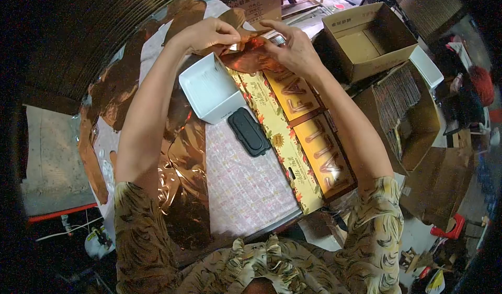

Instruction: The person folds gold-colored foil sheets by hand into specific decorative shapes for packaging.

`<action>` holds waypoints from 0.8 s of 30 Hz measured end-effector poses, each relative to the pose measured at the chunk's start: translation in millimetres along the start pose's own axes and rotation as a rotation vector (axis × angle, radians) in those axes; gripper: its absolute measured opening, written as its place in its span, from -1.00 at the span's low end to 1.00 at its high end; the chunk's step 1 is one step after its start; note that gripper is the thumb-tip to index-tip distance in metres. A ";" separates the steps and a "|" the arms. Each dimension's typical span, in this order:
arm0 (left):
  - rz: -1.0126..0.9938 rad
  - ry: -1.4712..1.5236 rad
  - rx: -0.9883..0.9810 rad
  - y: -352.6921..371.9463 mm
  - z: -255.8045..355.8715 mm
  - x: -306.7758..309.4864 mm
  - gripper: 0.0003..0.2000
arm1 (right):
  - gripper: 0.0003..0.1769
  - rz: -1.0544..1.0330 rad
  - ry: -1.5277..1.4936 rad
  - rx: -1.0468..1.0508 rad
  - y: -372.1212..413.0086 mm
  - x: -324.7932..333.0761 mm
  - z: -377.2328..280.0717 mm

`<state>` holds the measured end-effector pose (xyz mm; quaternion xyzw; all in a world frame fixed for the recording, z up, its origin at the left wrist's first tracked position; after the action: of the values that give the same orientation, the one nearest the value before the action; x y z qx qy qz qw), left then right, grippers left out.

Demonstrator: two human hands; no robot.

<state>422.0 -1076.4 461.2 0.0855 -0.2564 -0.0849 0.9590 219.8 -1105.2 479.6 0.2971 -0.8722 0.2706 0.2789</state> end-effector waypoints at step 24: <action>0.471 0.229 -0.071 46.4 8.8 42.2 -0.61 | -0.73 0.263 0.033 -0.131 -18.3 18.1 11.5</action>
<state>459.1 -1041.1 498.5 -0.0013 -0.1560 0.1418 0.9775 216.2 -1131.6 488.9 0.1567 -0.9147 0.2521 0.2742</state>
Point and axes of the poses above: each hand's wrist, its own y-axis away from the middle knuckle, its own x-axis out of the back of the hand, z = x × y, the point moved 8 cm from there along -y, towards the middle knuckle, and after that the axes turned 12 degrees about y, right-handed, at the moved point
